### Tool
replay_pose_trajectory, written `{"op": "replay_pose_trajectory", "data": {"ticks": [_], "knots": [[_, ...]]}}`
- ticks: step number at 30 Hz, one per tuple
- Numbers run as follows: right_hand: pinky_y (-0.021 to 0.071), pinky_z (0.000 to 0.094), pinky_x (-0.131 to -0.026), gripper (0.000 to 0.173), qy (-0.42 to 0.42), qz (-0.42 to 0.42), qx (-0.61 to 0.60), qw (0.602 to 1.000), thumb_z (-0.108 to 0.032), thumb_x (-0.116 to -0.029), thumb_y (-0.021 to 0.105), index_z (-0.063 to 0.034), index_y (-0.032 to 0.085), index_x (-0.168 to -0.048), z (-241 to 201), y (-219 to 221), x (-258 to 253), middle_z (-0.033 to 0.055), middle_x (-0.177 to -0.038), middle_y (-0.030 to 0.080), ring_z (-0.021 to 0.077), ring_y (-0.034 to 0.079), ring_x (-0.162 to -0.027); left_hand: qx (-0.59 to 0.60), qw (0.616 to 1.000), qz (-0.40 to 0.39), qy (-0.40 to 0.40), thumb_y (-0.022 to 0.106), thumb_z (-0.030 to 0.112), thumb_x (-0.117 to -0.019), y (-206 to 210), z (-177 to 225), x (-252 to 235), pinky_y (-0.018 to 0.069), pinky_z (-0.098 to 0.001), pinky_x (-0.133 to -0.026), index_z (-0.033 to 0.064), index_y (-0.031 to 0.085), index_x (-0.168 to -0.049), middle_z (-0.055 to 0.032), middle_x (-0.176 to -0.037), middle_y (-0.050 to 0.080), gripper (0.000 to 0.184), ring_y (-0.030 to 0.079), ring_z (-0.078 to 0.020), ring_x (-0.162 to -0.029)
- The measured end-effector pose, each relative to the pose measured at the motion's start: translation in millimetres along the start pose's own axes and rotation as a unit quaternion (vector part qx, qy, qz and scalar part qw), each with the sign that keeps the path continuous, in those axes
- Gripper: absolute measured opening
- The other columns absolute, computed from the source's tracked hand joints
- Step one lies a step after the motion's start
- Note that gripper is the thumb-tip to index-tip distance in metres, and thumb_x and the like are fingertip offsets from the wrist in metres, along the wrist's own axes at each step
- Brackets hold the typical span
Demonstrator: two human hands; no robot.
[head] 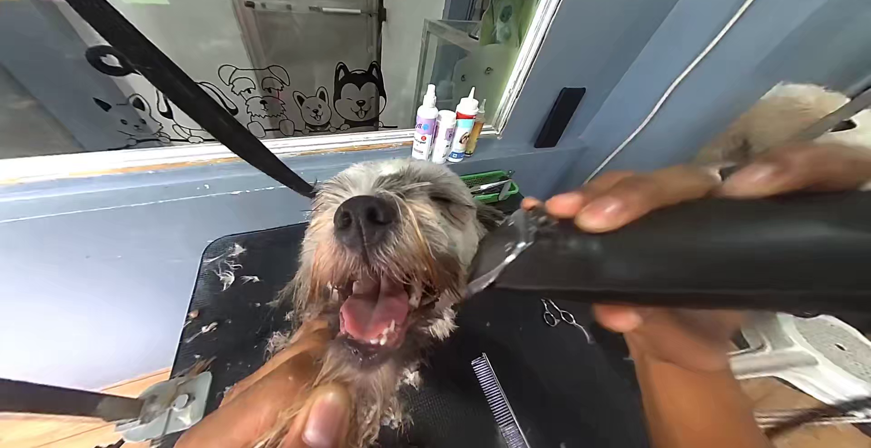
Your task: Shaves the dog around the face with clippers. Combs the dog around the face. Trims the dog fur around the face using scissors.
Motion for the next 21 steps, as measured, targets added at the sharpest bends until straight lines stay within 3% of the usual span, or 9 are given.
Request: {"op": "replay_pose_trajectory", "data": {"ticks": [4, 6, 9, 12, 16, 21], "knots": [[0.0531, 0.0477, -0.108, 0.063, 0.076, -0.066, -0.044, 0.994, -0.004, -0.0836, 0.082, -0.0203, 0.055, -0.139, 29.0, 23.1, 44.5, 0.0062, -0.125, 0.071, 0.0289, 0.066, -0.122, -0.006, 1.0, -0.017, -0.002, 0.055, 0.028, -0.106, -2.7, -1.8, -0.4, 0.0524, -0.017, -0.077, 0.0224, 0.075, -0.097, 0.0144, -0.093, 0.071, 0.023, 0.063, 0.0036, -0.081], [0.0548, 0.0471, -0.107, 0.064, 0.095, -0.068, -0.048, 0.992, -0.004, -0.0827, 0.083, -0.0195, 0.055, -0.138, 27.4, 21.8, 53.3, 0.0067, -0.123, 0.072, 0.0294, 0.067, -0.12, -0.013, 0.999, -0.029, 0.004, 0.054, 0.029, -0.1064, -3.1, -2.1, -0.2, 0.0521, -0.0171, -0.078, 0.0222, 0.075, -0.097, 0.0146, -0.094, 0.071, 0.024, 0.063, 0.0041, -0.081], [0.0585, 0.0482, -0.102, 0.067, 0.056, -0.005, -0.025, 0.998, -0.003, -0.0778, 0.087, -0.0187, 0.056, -0.135, 7.6, 8.0, 46.5, 0.0077, -0.119, 0.073, 0.0309, 0.07, -0.114, -0.018, 0.999, -0.04, 0.006, 0.053, 0.03, -0.1068, -0.6, -2.4, 2.1, 0.05, -0.0163, -0.077, 0.0211, 0.073, -0.095, 0.0145, -0.09, 0.069, 0.025, 0.061, 0.0047, -0.08], [0.0568, 0.0477, -0.105, 0.069, 0.031, 0.011, 0.042, 0.999, -0.007, -0.0803, 0.086, -0.021, 0.052, -0.138, 5.3, 10.6, 44.0, 0.0057, -0.122, 0.072, 0.0289, 0.069, -0.116, -0.014, 0.999, -0.042, 0.001, 0.052, 0.029, -0.107, 5.3, -5.7, 4.6, 0.0504, -0.0172, -0.076, 0.0199, 0.074, -0.095, 0.013, -0.089, 0.069, 0.026, 0.061, 0.0031, -0.08], [0.0563, 0.0403, -0.102, 0.065, 0.119, -0.018, -0.009, 0.993, -0.009, -0.0823, 0.085, -0.0216, 0.053, -0.137, 38.7, 29.2, 71.5, 0.0042, -0.123, 0.07, 0.0231, 0.067, -0.116, 0.0, 0.999, -0.038, 0.022, 0.055, 0.026, -0.106, 18.5, -10.8, 9.1, 0.0515, -0.0219, -0.081, 0.0152, 0.071, -0.087, 0.008, -0.084, 0.067, 0.027, 0.062, -0.0014, -0.083], [0.0574, 0.0411, -0.101, 0.064, 0.137, 0.151, -0.017, 0.979, -0.016, -0.0818, 0.086, -0.0245, 0.054, -0.136, 40.9, -13.8, 111.0, 0.0072, -0.124, 0.07, 0.0252, 0.069, -0.116, 0.003, 0.998, -0.039, 0.051, 0.056, 0.022, -0.1052, 44.6, -25.9, 20.1, 0.051, -0.0242, -0.084, 0.0076, 0.064, -0.081, 0.0004, -0.08, 0.063, 0.03, 0.061, -0.0058, -0.083]]}}
Point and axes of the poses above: each hand's wrist, its own x-axis away from the middle knuckle, its own y-axis out of the palm, z = x × y, the point moved 8 cm from there along -x, towards the middle knuckle
